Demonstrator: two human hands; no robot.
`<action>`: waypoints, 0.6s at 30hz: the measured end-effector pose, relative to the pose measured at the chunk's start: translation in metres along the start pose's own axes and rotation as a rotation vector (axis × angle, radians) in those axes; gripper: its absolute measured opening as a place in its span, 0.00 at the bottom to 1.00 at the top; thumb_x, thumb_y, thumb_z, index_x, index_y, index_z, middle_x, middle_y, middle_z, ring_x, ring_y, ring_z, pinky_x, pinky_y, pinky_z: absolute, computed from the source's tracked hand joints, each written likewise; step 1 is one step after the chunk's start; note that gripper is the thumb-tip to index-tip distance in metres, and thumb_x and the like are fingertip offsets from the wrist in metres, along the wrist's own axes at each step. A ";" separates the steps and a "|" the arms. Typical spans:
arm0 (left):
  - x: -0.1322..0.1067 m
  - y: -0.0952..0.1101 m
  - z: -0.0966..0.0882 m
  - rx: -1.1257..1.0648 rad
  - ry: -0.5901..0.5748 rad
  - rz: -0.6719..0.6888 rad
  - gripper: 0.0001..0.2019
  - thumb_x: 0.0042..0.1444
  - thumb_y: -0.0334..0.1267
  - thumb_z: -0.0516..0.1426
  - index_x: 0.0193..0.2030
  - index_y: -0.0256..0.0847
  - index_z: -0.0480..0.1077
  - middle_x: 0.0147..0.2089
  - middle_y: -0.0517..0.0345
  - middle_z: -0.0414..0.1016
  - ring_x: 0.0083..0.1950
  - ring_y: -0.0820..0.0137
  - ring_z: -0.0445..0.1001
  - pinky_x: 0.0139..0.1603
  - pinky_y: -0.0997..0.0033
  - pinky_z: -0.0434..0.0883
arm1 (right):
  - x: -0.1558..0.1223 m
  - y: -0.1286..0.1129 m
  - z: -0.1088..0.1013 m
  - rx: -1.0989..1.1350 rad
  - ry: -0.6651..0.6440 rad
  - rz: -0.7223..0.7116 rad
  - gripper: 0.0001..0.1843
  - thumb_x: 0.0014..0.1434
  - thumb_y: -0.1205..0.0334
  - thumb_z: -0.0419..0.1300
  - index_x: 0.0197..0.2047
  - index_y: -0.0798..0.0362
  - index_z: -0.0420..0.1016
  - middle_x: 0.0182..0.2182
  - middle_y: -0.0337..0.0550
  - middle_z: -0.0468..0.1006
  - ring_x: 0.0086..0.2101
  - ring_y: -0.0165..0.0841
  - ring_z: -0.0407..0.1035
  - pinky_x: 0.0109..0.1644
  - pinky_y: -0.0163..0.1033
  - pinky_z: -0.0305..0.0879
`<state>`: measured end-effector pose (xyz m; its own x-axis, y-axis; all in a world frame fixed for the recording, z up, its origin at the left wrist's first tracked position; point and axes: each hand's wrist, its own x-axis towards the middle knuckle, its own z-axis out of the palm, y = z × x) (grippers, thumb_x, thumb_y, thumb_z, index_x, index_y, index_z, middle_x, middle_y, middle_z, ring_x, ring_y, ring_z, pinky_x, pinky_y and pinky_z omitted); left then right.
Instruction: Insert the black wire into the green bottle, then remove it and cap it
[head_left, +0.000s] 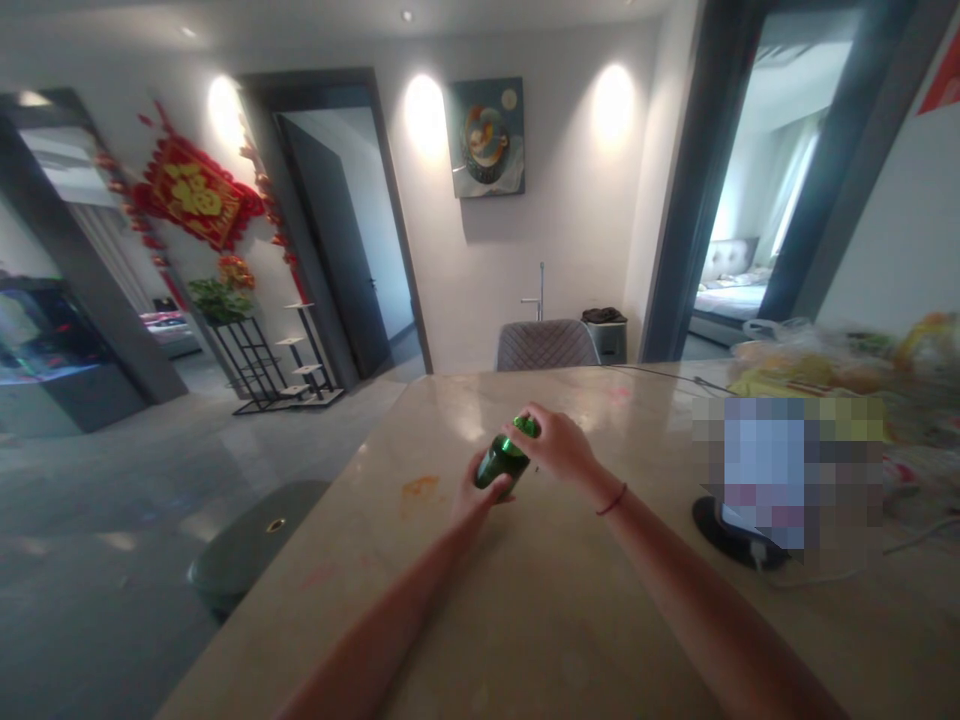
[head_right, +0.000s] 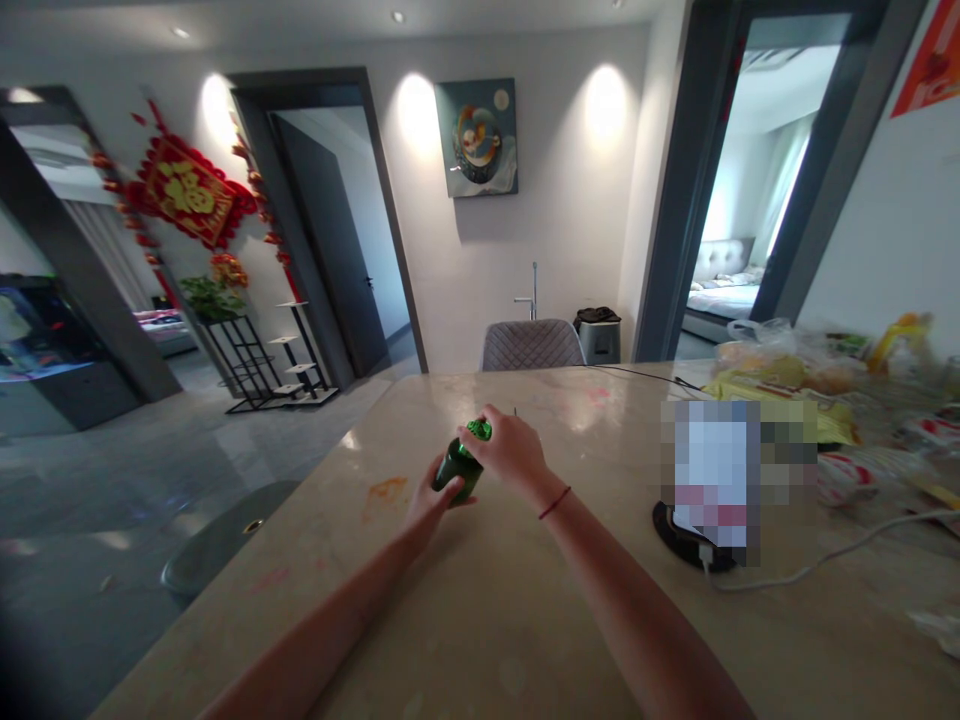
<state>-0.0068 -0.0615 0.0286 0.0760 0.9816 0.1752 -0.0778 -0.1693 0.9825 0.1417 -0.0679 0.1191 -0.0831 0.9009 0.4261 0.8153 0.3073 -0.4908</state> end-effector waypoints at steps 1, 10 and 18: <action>0.001 0.001 -0.001 -0.079 -0.022 -0.067 0.37 0.38 0.54 0.61 0.54 0.39 0.59 0.49 0.46 0.69 0.45 0.61 0.71 0.35 0.66 0.73 | 0.001 0.001 0.000 0.021 0.014 0.007 0.18 0.55 0.46 0.50 0.37 0.51 0.70 0.27 0.40 0.75 0.29 0.31 0.68 0.30 0.32 0.55; -0.002 0.018 0.007 -0.471 0.022 -0.480 0.26 0.51 0.58 0.47 0.42 0.35 0.66 0.27 0.56 0.71 0.18 0.76 0.68 0.10 0.82 0.57 | -0.002 0.005 -0.009 0.257 -0.175 -0.188 0.23 0.56 0.60 0.51 0.56 0.50 0.57 0.36 0.41 0.73 0.30 0.28 0.67 0.35 0.33 0.62; -0.003 0.022 0.014 -0.495 0.005 -0.496 0.25 0.51 0.57 0.46 0.41 0.35 0.66 0.26 0.56 0.70 0.15 0.78 0.64 0.08 0.83 0.50 | -0.001 0.013 -0.019 0.263 -0.155 -0.095 0.24 0.54 0.51 0.54 0.50 0.56 0.60 0.30 0.42 0.71 0.28 0.29 0.66 0.34 0.35 0.62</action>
<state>0.0052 -0.0698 0.0507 0.2150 0.9331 -0.2883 -0.4789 0.3580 0.8016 0.1631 -0.0703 0.1272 -0.2548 0.8940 0.3685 0.6252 0.4430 -0.6425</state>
